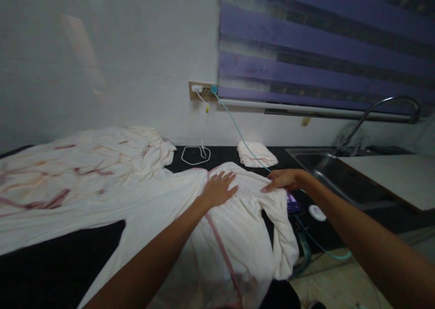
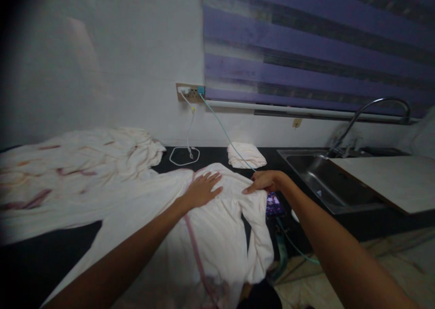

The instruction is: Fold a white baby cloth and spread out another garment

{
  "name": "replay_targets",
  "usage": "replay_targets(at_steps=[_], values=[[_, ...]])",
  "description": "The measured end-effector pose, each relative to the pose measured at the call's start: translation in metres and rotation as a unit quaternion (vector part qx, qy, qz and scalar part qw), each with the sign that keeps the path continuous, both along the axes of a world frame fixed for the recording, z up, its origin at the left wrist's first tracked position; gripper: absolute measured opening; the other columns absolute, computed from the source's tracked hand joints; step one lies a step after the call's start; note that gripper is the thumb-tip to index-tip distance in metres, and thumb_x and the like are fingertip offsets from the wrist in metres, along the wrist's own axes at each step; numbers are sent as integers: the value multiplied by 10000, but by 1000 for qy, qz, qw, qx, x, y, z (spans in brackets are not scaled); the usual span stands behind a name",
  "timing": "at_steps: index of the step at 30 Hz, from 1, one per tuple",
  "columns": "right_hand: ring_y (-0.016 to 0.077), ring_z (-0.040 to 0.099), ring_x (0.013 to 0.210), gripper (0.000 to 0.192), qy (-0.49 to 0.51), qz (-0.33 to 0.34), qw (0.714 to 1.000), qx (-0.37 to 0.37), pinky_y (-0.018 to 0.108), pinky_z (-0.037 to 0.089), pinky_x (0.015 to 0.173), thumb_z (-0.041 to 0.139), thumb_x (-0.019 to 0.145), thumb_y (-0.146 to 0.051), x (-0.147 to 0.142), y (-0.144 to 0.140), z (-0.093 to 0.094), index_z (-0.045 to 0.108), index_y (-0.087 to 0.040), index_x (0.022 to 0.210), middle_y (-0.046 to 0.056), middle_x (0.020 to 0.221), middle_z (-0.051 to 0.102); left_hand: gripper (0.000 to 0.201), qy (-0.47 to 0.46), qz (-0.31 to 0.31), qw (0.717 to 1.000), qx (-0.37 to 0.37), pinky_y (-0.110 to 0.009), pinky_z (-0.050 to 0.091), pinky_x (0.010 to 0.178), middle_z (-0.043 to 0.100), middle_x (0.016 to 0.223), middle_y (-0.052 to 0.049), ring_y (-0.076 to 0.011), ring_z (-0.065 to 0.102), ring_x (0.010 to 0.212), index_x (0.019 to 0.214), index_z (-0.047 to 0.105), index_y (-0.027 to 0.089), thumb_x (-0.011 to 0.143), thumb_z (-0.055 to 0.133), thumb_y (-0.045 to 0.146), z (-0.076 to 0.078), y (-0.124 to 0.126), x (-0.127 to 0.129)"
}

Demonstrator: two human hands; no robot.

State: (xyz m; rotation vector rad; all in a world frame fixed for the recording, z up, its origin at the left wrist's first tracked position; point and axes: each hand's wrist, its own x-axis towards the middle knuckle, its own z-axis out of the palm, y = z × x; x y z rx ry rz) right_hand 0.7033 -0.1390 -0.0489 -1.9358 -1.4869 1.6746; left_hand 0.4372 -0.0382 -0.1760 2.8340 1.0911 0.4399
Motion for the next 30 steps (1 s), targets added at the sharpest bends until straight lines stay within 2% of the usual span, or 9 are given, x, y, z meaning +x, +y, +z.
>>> replay_targets(at_steps=[3, 5, 7, 10, 12, 19, 22, 25, 30], values=[[152, 690, 656, 580, -37, 41, 997, -49, 226, 561, 584, 979, 490, -455, 9, -3, 8, 722, -150, 911, 41, 815, 750, 631, -5, -2, 1000, 3, -539, 281, 1245, 390, 1662, -28, -333, 332, 1534, 1570, 429, 301, 1032, 306, 608, 0, 1, 0], [136, 680, 630, 553, -32, 78, 994, -72, 205, 546, 566, 970, 516, -440, 11, -7, 14, 728, -152, 922, 23, 787, 741, 635, -8, 0, 1000, 4, -543, 289, 1241, 392, 1661, -27, -342, 341, 1528, 1568, 435, 301, 1029, 315, 614, -1, 1, 0], [127, 696, 690, 519, -1, 98, 994, -57, 190, 555, 613, 957, 557, -399, 9, -13, 20, 731, -160, 958, 21, 851, 753, 633, -10, 2, 1000, 4, -550, 296, 1236, 403, 1654, -31, -346, 336, 1530, 1569, 436, 303, 1027, 327, 613, -2, 1, 1], [127, 714, 807, 461, 62, 95, 994, 5, 197, 573, 728, 925, 622, -362, 5, -23, 29, 723, -158, 983, 36, 971, 764, 623, -13, 4, 1000, 10, -545, 305, 1230, 426, 1641, -34, -338, 335, 1531, 1573, 427, 310, 1033, 328, 604, -2, 2, 1], [133, 714, 802, 448, 79, 99, 992, 16, 207, 573, 722, 908, 650, -373, 2, -30, 33, 716, -158, 993, 43, 1003, 763, 625, -13, 2, 1000, 16, -539, 305, 1229, 430, 1639, -33, -336, 349, 1522, 1576, 422, 307, 1036, 319, 604, -1, 2, 1], [173, 697, 753, 485, -10, 120, 993, -19, 239, 558, 639, 913, 623, -410, 0, -43, 45, 738, -166, 1004, 67, 989, 767, 636, -5, 8, 1000, 3, -529, 297, 1229, 428, 1641, -28, -343, 347, 1523, 1580, 418, 303, 1029, 322, 607, 2, 3, 2], [181, 685, 736, 493, -55, 102, 993, 12, 245, 542, 607, 908, 629, -464, 9, -42, 63, 756, -162, 988, 93, 966, 765, 625, -7, 7, 1000, -1, -528, 289, 1229, 426, 1641, -24, -337, 349, 1522, 1576, 423, 313, 1032, 309, 601, 2, 3, 2], [182, 681, 753, 483, -83, 84, 991, 68, 243, 532, 618, 874, 676, -523, 19, -38, 89, 767, -151, 964, 112, 953, 766, 603, -10, 11, 1000, 0, -520, 290, 1226, 436, 1636, -26, -326, 364, 1515, 1568, 433, 317, 1042, 290, 576, 5, 1, 2], [167, 675, 777, 451, -106, 73, 972, 197, 243, 531, 702, 812, 747, -530, 24, -38, 125, 782, -117, 925, 105, 935, 771, 537, -2, -24, 1000, 17, -543, 300, 1208, 422, 1644, -31, -336, 371, 1506, 1515, 499, 319, 1063, 247, 461, 5, 1, -2]])
